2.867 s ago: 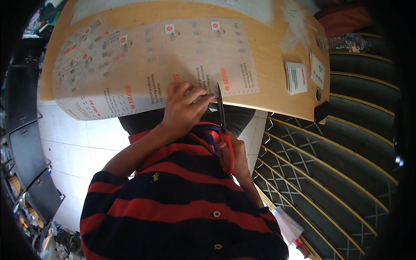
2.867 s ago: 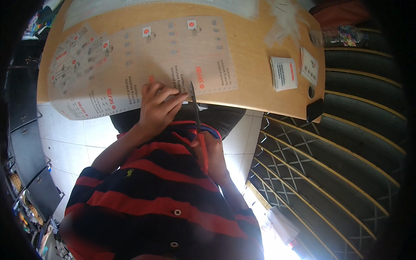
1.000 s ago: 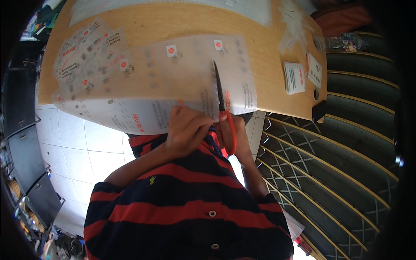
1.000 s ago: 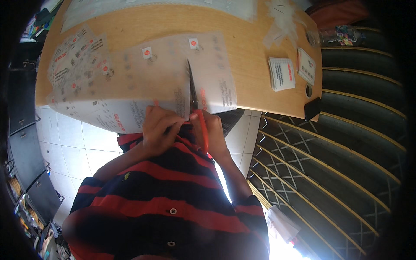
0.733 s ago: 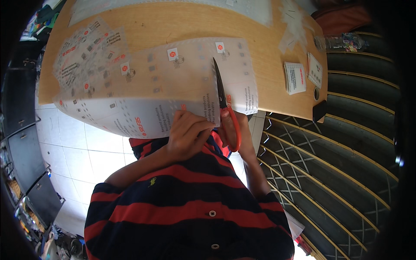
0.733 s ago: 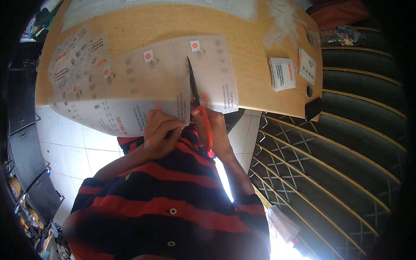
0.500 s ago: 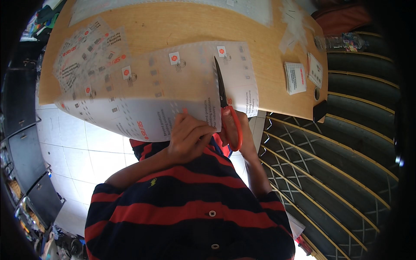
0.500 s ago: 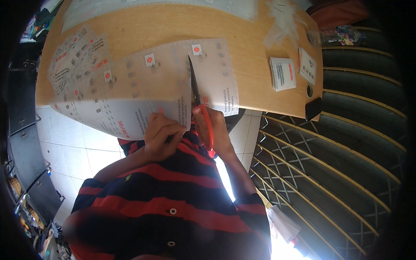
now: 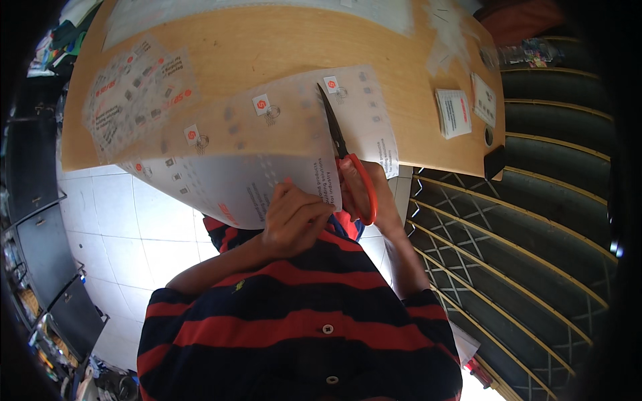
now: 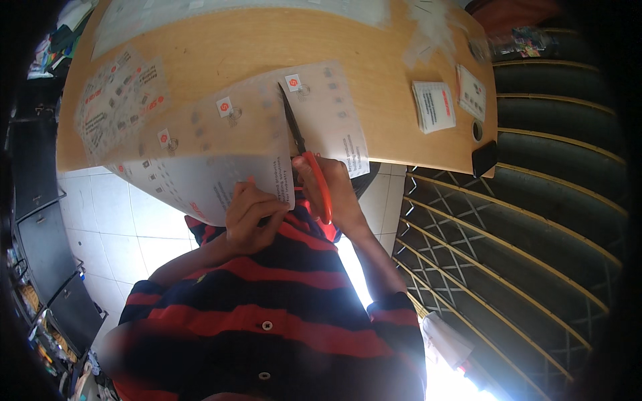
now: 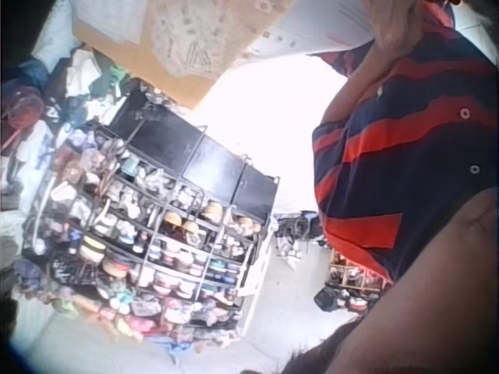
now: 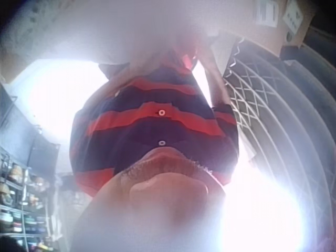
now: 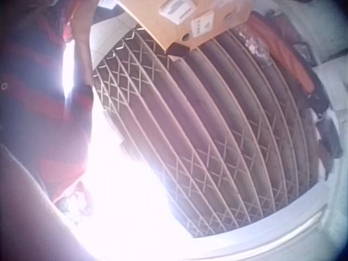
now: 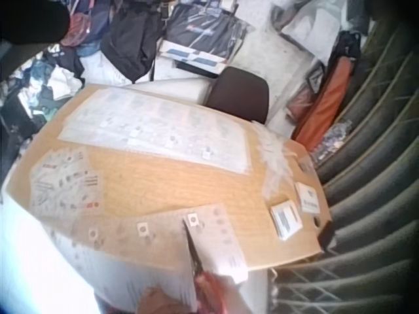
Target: The person uses red-handled scissors to cut a large sheet of printed paper into smaller rectangular pieces on a wooden table. They repeatedly position the paper, cut along lines, and set the cut pieces aside.
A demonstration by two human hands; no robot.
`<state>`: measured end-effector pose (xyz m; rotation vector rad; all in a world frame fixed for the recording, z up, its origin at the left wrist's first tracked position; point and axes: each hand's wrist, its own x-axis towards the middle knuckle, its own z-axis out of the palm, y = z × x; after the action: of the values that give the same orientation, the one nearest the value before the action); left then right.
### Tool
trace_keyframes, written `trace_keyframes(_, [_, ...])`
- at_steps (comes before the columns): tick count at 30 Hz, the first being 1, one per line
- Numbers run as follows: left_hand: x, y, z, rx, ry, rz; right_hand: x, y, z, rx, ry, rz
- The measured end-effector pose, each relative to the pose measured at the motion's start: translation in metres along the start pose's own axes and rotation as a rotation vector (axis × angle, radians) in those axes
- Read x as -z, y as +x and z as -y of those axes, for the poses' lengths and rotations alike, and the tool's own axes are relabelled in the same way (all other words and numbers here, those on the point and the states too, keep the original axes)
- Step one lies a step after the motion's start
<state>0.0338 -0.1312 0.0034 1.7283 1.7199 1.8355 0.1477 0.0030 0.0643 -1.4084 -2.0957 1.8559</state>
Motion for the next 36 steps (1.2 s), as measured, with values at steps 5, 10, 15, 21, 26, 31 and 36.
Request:
trace_keyframes(5, [0.002,0.000,0.000,-0.022,-0.018,0.061,0.004,0.001,0.008,-0.023,-0.018,0.000])
trace_keyframes(10, [0.001,-0.006,-0.001,-0.005,-0.017,0.107,0.008,0.004,0.007,0.011,-0.028,0.003])
trace_keyframes(15, [0.004,-0.001,-0.001,-0.012,-0.002,0.159,0.014,0.005,0.011,-0.047,0.009,0.043])
trace_keyframes(21, [0.012,0.030,0.041,-0.051,0.326,0.149,0.014,0.003,0.022,-0.035,-0.041,0.036])
trace_keyframes(26, [0.023,0.102,0.087,0.290,0.561,0.085,0.016,0.003,0.012,0.019,-0.042,0.024])
trace_keyframes(31, [0.021,0.114,0.099,0.407,0.141,0.180,0.017,0.004,-0.004,0.074,-0.003,0.039])
trace_keyframes(36, [0.026,0.128,0.102,0.509,-0.104,0.248,0.021,0.006,-0.021,0.240,0.009,0.023])
